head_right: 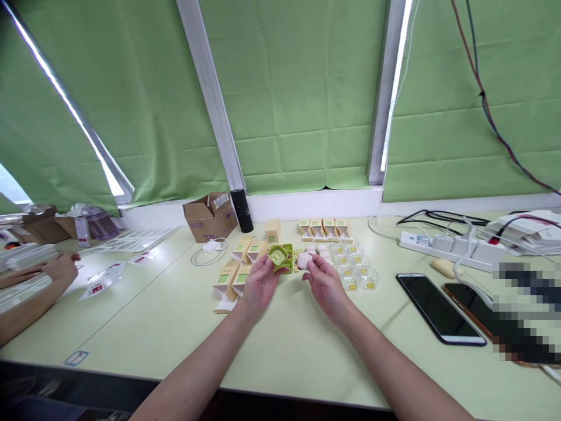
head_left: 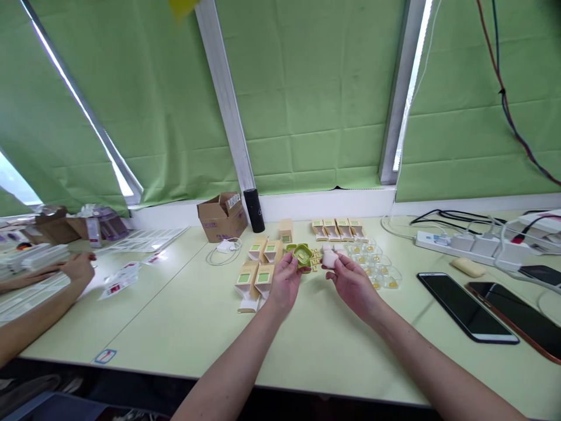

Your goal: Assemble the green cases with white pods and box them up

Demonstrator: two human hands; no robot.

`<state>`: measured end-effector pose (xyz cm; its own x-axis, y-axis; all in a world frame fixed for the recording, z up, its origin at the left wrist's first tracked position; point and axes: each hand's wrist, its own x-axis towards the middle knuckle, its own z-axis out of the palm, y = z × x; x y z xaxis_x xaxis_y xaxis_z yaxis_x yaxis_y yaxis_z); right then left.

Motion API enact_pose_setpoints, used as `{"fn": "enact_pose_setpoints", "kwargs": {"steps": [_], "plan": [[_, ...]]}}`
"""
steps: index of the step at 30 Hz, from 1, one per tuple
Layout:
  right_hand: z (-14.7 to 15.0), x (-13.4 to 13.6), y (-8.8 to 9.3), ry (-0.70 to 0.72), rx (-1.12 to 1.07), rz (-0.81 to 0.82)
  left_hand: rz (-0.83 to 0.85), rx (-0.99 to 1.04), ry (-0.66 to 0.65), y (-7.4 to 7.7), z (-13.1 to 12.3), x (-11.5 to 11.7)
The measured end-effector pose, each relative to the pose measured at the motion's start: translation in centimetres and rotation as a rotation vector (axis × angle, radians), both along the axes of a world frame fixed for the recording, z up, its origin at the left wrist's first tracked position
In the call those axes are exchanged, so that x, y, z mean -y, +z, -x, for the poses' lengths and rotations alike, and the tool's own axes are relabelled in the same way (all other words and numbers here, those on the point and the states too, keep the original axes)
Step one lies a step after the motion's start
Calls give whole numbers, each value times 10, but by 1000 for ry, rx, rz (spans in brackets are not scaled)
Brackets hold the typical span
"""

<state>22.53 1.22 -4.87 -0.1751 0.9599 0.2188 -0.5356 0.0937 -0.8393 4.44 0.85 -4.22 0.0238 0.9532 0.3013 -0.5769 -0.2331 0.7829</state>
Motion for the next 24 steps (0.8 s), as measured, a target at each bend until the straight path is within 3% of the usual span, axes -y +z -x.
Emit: {"fn": "enact_pose_setpoints", "kwargs": {"steps": [4, 10, 24], "plan": [[-4, 6, 12, 69, -91, 53, -1, -10, 15, -3, 1, -2], [-7, 8, 16, 51, -148, 73, 0, -51, -2, -4, 2, -2], [-11, 11, 23, 56, -129, -36, -4, -108, -19, 0, -4, 3]]}}
